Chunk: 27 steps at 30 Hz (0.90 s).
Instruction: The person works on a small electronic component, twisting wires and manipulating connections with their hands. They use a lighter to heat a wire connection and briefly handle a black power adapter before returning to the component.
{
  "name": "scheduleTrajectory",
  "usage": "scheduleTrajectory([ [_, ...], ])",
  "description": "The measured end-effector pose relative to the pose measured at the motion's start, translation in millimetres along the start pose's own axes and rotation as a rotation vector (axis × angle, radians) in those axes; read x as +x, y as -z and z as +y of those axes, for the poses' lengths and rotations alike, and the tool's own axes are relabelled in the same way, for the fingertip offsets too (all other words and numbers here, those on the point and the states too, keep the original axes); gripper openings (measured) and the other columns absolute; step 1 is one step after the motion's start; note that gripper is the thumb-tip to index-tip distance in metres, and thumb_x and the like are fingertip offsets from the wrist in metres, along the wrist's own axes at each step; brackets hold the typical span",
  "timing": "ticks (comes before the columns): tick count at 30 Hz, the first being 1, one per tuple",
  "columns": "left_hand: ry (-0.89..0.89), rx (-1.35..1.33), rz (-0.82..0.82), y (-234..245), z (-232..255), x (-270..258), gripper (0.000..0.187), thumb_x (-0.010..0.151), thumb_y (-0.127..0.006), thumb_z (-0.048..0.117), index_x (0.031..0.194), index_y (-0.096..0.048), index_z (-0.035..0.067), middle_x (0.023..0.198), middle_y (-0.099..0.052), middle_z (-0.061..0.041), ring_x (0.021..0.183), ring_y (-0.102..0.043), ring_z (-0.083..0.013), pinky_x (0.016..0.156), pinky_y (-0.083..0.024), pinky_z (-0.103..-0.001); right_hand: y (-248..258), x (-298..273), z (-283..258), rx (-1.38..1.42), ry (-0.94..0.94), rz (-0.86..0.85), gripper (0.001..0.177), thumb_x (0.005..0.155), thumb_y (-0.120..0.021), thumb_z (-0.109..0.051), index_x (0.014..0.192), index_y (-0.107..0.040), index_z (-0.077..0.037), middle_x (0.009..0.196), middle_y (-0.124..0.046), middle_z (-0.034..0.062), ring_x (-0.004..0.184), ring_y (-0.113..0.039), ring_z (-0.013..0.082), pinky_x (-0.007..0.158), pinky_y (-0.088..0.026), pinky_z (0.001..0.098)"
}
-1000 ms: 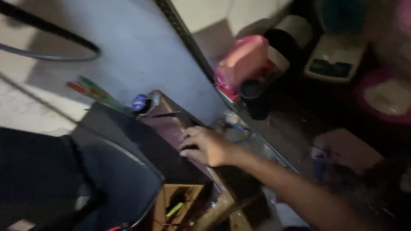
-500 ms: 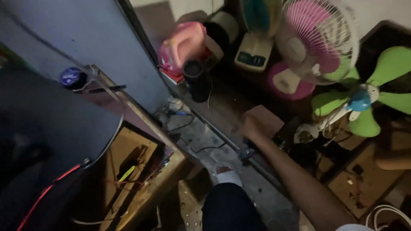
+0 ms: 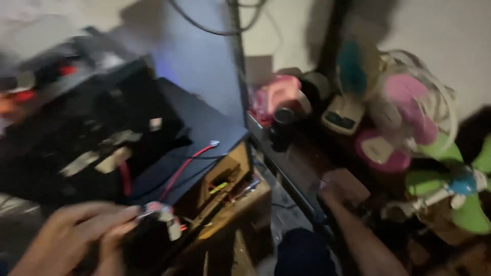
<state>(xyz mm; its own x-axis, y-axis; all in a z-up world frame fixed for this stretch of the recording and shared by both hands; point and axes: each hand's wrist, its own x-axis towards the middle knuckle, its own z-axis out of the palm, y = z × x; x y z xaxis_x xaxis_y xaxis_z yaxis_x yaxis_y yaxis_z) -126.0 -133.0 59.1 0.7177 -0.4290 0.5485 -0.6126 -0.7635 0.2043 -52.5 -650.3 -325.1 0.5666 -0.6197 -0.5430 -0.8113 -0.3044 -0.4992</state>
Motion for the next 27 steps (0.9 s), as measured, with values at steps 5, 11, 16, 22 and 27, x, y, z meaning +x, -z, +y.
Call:
scheduleTrajectory([
  [5, 0.074, -0.195, 0.433, 15.9, 92.6, 33.1, 0.018, 0.096, -0.06, 0.011, 0.088, -0.075, 0.004, 0.083, -0.071, -0.01, 0.072, -0.068, -0.0161, 0.072, -0.048, -0.025, -46.0, 124.1, 87.0, 0.091, 0.166, 0.253, 0.026, 0.093, -0.072, -0.034, 0.098, -0.08, -0.01, 0.094, -0.076, 0.0106, 0.078, -0.069, 0.027, 0.068, -0.054, 0.0353],
  [11, 0.092, -0.327, 0.298, 23.1, 76.8, 22.7, 0.01, 0.096, -0.061, 0.015, 0.094, -0.07, 0.011, 0.094, -0.067, -0.005, 0.086, -0.069, -0.0179, 0.08, -0.05, -0.029, 38.1, -55.1, -26.0, 0.397, 0.109, 0.176, 0.044, 0.095, -0.063, -0.034, 0.128, -0.076, -0.007, 0.113, -0.077, 0.0168, 0.099, -0.071, 0.0337, 0.082, -0.052, 0.0392],
  [16, -0.102, -0.505, 0.335, 21.2, 66.2, 17.8, 0.006, 0.096, -0.058, 0.004, 0.094, -0.063, 0.004, 0.09, -0.058, -0.01, 0.082, -0.06, -0.0225, 0.075, -0.047, -0.032, 72.8, -175.7, -92.1, 0.99, 0.88, 0.162, 0.03, 0.109, -0.057, -0.008, 0.139, -0.059, -0.004, 0.097, -0.068, 0.0178, 0.082, -0.067, 0.0207, 0.081, -0.058, 0.0309],
  [22, -0.1, -0.577, 0.313, 24.4, 63.0, 9.1, 0.003, 0.094, -0.06, 0.003, 0.093, -0.062, 0.005, 0.09, -0.053, -0.007, 0.08, -0.055, -0.0195, 0.072, -0.046, -0.031, 91.5, -354.4, -162.7, 0.88, 1.466, -0.217, 0.019, 0.1, -0.053, -0.003, 0.117, -0.057, 0.002, 0.097, -0.068, 0.0143, 0.058, -0.05, 0.0138, 0.055, -0.042, 0.0251],
  [27, -0.094, -0.574, 0.296, 27.0, 57.3, 6.1, 0.005, 0.095, -0.06, 0.006, 0.096, -0.064, 0.003, 0.092, -0.055, -0.009, 0.081, -0.057, -0.0213, 0.074, -0.047, -0.032, 73.4, -412.0, -192.8, 0.829, 1.181, -0.52, 0.029, 0.102, -0.054, -0.017, 0.107, -0.069, 0.006, 0.076, -0.062, 0.0111, 0.056, -0.047, 0.0132, 0.045, -0.031, 0.0249],
])
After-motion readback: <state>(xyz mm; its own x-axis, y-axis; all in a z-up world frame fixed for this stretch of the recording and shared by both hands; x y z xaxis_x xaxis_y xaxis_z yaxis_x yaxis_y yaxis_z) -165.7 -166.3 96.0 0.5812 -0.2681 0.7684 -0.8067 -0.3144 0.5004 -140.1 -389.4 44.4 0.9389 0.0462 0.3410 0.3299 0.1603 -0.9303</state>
